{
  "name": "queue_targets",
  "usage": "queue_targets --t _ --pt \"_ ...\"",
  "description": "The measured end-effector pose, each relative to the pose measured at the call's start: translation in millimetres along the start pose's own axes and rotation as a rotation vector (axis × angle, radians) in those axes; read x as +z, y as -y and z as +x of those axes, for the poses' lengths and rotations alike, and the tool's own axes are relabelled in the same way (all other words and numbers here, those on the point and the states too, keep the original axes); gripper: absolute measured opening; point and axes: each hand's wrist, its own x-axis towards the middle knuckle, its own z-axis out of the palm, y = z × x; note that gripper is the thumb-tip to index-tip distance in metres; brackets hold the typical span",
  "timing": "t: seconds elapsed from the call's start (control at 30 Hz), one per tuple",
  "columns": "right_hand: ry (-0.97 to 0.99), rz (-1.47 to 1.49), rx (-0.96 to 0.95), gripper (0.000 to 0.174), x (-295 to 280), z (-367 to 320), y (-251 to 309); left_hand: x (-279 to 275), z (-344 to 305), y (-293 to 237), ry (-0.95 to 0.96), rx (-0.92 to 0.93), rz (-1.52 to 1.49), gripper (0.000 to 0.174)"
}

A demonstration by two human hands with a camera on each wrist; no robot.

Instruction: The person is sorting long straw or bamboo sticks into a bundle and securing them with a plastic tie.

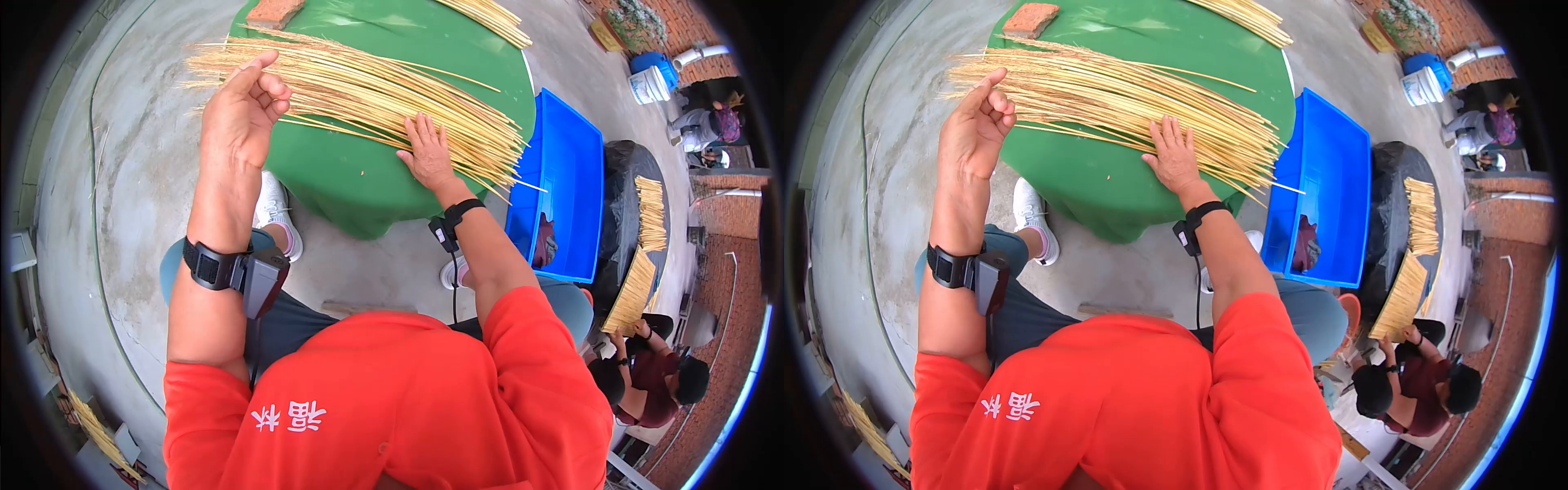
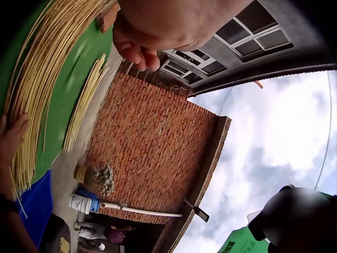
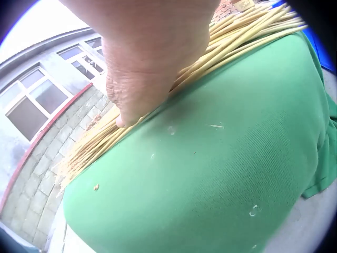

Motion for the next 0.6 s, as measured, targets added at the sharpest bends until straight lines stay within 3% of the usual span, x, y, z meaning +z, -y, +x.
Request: queue_targets --t 0.07,0.13,0.27,0.33,0.4,0.53,0.6 --pt "-0.022 0.038 0.051 0.066 -6 -7 -5 2 -2 1 -0.031 0.013 0.026 0.027" --pt "-0.258 0.075 0.234 0.063 -9 -17 -30 3 -1 2 -0.023 0.004 0.032 0.027" --pt "-0.493 0.059 0.793 0.055 -22 -50 -118 5 -4 3 -0.013 -0.002 0.046 0.027" --pt "-0.426 0.016 1.138 0.052 -40 -75 -155 2 -4 4 0.004 -0.004 0.062 0.024" --pt "-0.296 -0.009 1.301 0.05 -52 -101 -185 3 -4 6 0.017 -0.004 0.08 0.023" --pt "-0.134 0.151 1.295 0.048 -45 -143 -241 5 -2 10 0.012 -0.015 0.089 0.023" --pt "-0.187 0.552 1.219 0.05 -38 -158 -251 6 0 11 0.009 -0.017 0.099 0.023"
